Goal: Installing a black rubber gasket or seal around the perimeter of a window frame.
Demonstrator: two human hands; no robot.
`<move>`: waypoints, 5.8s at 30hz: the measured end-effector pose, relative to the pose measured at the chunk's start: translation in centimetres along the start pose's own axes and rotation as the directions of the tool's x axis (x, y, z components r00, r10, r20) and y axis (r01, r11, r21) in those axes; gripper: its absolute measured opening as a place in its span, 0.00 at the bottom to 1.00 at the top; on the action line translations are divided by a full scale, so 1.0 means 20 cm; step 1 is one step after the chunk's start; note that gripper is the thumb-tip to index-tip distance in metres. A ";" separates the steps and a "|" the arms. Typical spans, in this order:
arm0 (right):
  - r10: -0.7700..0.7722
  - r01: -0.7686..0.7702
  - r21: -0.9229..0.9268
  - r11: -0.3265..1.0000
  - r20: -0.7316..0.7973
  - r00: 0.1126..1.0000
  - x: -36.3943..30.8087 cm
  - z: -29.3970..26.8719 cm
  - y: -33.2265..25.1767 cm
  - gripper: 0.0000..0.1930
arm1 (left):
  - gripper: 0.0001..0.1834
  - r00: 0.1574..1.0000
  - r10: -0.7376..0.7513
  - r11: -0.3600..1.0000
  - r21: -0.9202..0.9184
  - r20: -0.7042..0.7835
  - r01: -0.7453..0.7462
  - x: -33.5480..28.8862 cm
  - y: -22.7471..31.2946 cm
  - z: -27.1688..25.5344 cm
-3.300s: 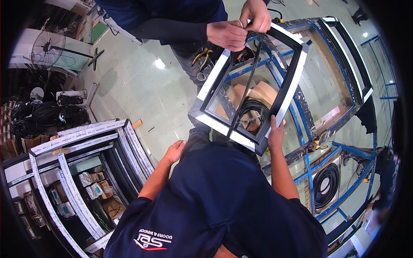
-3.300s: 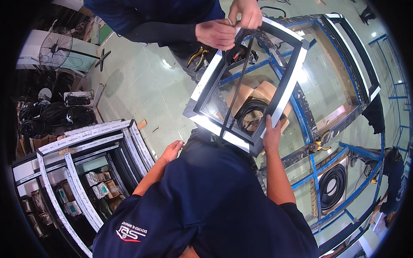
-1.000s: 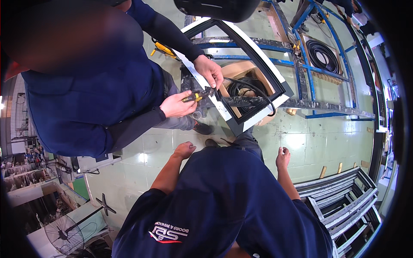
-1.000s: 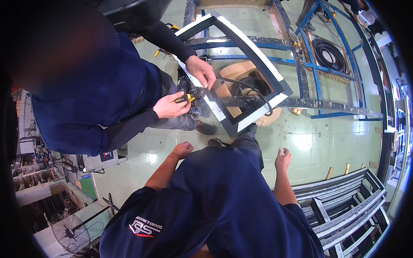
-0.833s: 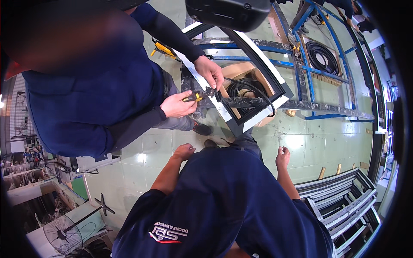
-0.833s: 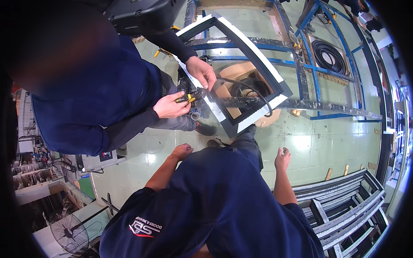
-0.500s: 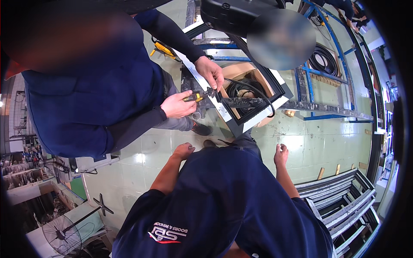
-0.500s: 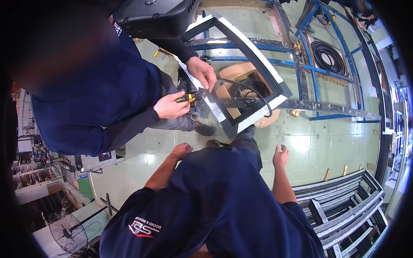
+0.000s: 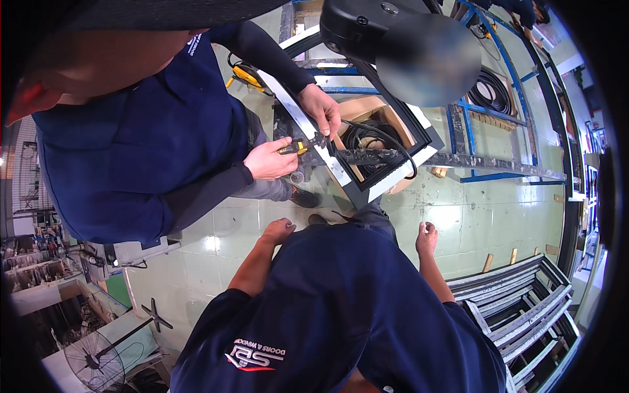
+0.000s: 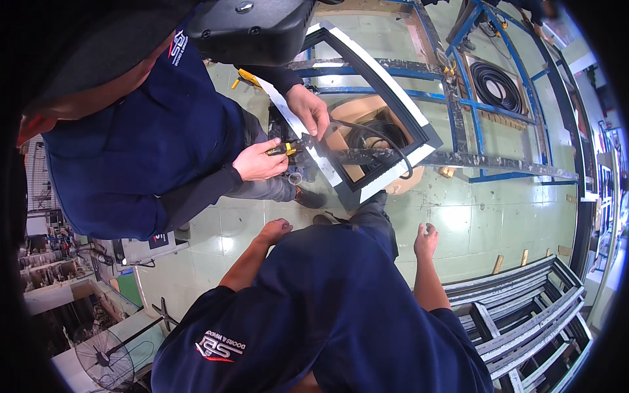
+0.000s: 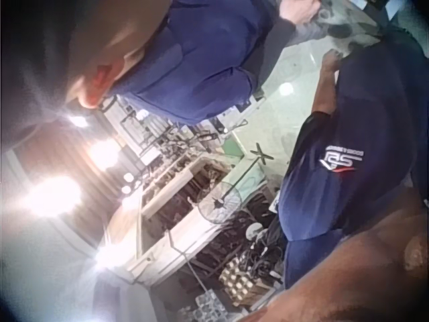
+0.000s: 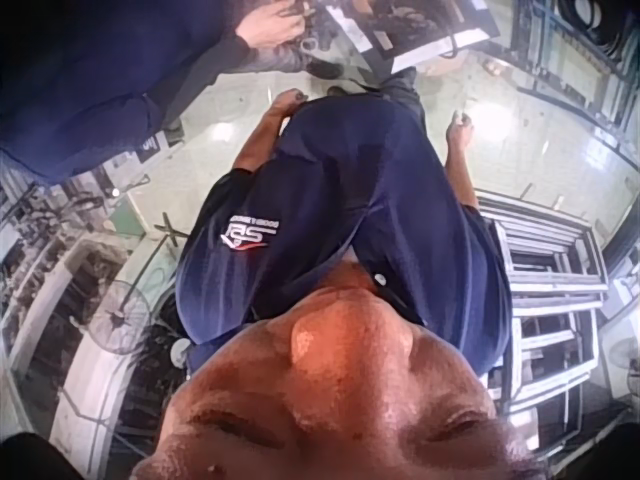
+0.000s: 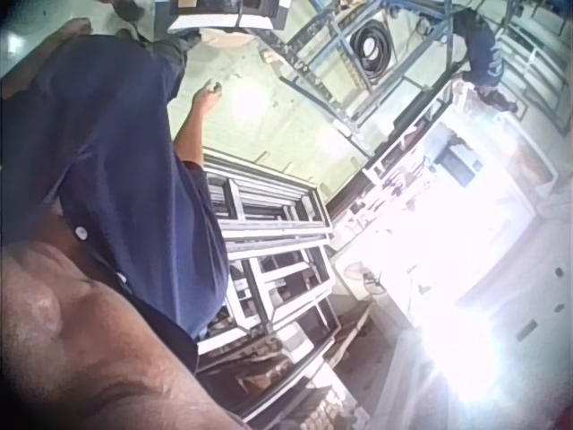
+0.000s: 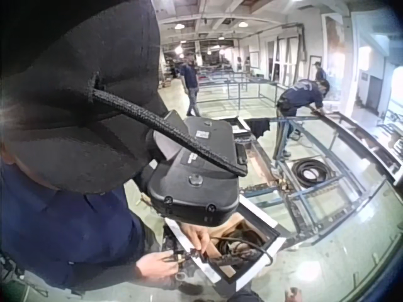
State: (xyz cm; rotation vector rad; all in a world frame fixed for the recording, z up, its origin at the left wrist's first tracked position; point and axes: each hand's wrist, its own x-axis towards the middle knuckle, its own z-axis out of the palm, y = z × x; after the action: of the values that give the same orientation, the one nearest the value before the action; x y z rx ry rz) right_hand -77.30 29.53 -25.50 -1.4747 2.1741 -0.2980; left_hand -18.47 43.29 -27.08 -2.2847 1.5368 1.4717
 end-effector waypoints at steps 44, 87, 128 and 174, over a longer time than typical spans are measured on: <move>-0.015 0.015 0.021 1.000 0.011 1.000 -0.04 0.01 -0.03 0.27 | 0.31 0.999 -0.027 1.000 -0.004 0.024 0.028 -0.05 -0.03 -0.01; -0.012 0.012 0.014 1.000 0.008 1.000 -0.06 0.01 0.01 0.27 | 0.31 0.999 -0.038 0.999 -0.013 0.029 0.038 -0.07 -0.04 0.05; -0.641 0.601 0.315 0.735 0.030 0.767 1.43 -0.60 -1.22 0.24 | 0.32 0.880 -0.473 0.844 -0.308 -0.044 0.438 -0.45 0.54 0.59; -0.699 0.610 0.405 0.681 0.109 0.707 1.54 -0.38 -1.27 0.21 | 0.28 0.847 0.532 0.605 0.707 -0.016 -0.367 0.36 2.16 -0.18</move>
State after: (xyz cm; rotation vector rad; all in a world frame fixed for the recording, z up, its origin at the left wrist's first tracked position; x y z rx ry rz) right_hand -69.67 -9.27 -16.18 -1.9143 1.2210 -0.6530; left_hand -47.09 14.10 -10.72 -1.6996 2.3504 0.4692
